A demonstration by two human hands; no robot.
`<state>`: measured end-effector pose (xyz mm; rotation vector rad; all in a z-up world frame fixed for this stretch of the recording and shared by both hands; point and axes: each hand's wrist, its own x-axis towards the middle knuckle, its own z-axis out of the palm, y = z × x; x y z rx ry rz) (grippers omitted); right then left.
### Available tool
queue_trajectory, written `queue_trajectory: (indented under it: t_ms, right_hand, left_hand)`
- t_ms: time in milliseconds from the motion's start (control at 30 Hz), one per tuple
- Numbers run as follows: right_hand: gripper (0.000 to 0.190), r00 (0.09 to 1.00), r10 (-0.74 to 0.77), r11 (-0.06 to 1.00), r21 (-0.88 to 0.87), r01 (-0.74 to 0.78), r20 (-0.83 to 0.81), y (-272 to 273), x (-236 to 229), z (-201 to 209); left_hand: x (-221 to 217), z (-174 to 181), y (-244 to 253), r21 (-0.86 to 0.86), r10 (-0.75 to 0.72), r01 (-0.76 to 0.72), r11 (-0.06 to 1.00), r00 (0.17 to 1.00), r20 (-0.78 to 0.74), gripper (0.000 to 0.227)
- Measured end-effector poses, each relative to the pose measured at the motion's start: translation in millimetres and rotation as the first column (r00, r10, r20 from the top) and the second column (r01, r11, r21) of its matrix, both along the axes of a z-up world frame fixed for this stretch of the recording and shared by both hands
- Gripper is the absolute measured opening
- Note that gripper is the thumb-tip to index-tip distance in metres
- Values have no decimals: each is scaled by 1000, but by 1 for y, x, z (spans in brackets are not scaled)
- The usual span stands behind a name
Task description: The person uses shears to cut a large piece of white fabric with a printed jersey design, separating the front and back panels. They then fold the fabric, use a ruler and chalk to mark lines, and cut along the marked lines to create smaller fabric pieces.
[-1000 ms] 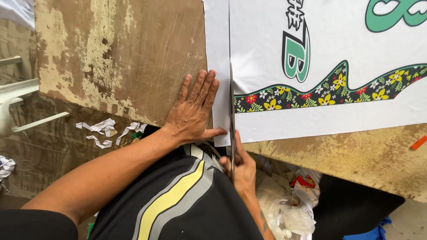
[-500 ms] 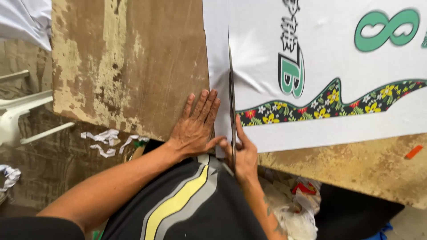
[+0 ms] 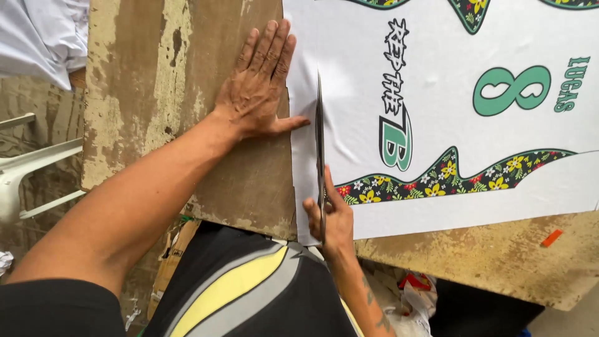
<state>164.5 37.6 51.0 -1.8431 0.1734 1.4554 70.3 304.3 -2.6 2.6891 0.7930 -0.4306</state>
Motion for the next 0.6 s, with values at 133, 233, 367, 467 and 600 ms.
queue_trajectory:
  t_ms: [133, 233, 367, 467, 600]
  right_hand:
    - [100, 994, 80, 996, 32, -82, 73, 29, 11, 3]
    - [100, 999, 51, 998, -34, -51, -8, 29, 12, 4]
    - [96, 995, 85, 995, 56, -88, 53, 21, 11, -8]
    - [92, 993, 80, 996, 38, -84, 82, 65, 24, -11]
    - [98, 976, 186, 976, 96, -197, 112, 90, 30, 1]
  left_hand:
    - [-1, -11, 6, 39, -6, 0, 999, 988, 156, 143]
    - [-5, -19, 5, 10, -15, 14, 1000, 992, 122, 143]
    - [-7, -21, 4, 36, -22, 16, 999, 985, 169, 143]
    - [-2, -27, 17, 118, -55, 32, 993, 979, 198, 144]
    - [-4, -14, 8, -25, 0, 5, 1000, 981, 197, 144]
